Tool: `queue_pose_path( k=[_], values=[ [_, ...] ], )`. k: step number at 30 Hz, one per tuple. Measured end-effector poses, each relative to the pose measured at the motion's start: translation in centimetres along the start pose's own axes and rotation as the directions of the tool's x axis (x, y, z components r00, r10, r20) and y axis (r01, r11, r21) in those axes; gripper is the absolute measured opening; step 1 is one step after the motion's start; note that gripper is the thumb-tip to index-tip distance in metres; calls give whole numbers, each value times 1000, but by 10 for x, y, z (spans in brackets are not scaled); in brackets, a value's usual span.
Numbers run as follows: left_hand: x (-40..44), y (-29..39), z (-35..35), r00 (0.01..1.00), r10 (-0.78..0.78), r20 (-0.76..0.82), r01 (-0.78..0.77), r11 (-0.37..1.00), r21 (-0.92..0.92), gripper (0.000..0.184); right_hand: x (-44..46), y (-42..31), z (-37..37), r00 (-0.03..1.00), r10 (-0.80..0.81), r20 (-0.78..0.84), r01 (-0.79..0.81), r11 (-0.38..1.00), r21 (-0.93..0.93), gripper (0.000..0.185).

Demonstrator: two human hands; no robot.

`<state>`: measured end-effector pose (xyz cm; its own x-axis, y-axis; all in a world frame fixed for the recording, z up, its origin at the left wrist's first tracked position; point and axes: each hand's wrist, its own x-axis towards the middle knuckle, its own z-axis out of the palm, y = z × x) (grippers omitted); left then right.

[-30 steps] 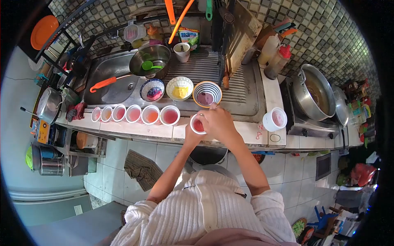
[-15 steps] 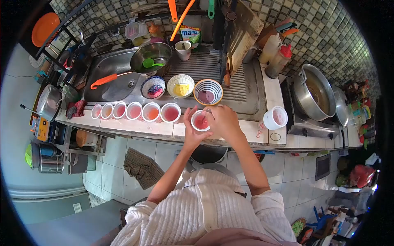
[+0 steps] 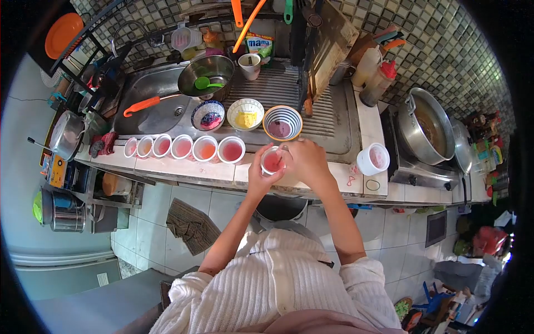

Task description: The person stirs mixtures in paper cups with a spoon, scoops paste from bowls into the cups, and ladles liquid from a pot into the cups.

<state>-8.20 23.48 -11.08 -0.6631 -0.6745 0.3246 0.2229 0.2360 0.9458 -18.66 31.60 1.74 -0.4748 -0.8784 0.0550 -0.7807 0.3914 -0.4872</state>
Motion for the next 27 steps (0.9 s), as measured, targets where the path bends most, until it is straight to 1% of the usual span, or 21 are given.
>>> queue_pose_path(
  k=[1,2,4,5,7,8,10,11,13,14,16,17,19,20,22,23,24,25,26,27],
  values=[
    [-1,1,1,1000,-30,6,30,1000,-11,69,1,-1,-1,996,82,-27,-82,996,-20,20],
    [-1,2,1,998,-58,11,58,998,-21,67,2,-1,1,996,81,-29,-81,996,-21,20],
    [3,-7,-1,999,-51,-3,50,999,-20,68,4,0,8,992,18,-123,-16,1000,15,20],
    [-2,-11,-2,998,-53,-14,53,998,-21,69,2,1,10,993,24,-112,-22,1000,20,20],
    [-4,-1,-1,996,-86,0,86,995,-54,69,3,6,9,994,-111,3,111,994,16,20],
    [-1,4,-1,995,-103,13,103,991,-86,68,3,5,6,993,-114,-1,114,993,12,20],
    [1,6,1,997,-78,-3,78,994,-77,67,1,1,0,999,32,-38,-33,999,-24,21],
    [1,5,2,998,-68,-5,67,994,-82,67,3,1,1,999,29,-42,-30,999,-26,21],
    [0,2,1,998,-60,-10,59,995,-86,66,4,3,8,991,1,-135,4,999,35,21],
    [-1,1,0,998,-60,-6,60,996,-67,67,5,4,9,991,-1,-136,6,999,36,21],
    [0,-1,-1,998,-62,-3,62,997,-49,67,4,7,9,989,-147,-18,147,989,23,19],
    [0,-3,-1,998,-70,-7,70,996,-53,67,4,7,8,989,-145,-17,146,989,23,19],
    [-1,-4,1,997,-79,-10,79,995,-59,67,5,4,6,999,5,-35,-6,1000,-28,19],
    [0,-4,1,996,-84,-6,83,994,-71,67,6,5,8,999,4,-35,-5,1000,-28,19],
    [-1,-4,-1,996,-89,-7,88,993,-82,66,6,7,15,986,-91,-136,98,994,44,19],
    [0,-4,-2,998,-65,-3,65,997,-38,66,6,7,14,986,-94,-136,101,994,44,19],
    [0,-2,-3,999,-43,2,43,999,6,66,5,8,13,990,-111,-86,115,992,45,19],
    [0,0,-2,999,-44,2,44,999,5,66,4,9,11,991,-128,-35,129,991,46,18],
    [-1,2,-1,996,-85,14,85,996,-27,66,3,8,10,991,-127,-34,128,991,46,18],
    [-1,4,-1,992,-125,28,127,990,-57,66,4,7,8,994,-78,-82,80,997,13,18]
  ],
)
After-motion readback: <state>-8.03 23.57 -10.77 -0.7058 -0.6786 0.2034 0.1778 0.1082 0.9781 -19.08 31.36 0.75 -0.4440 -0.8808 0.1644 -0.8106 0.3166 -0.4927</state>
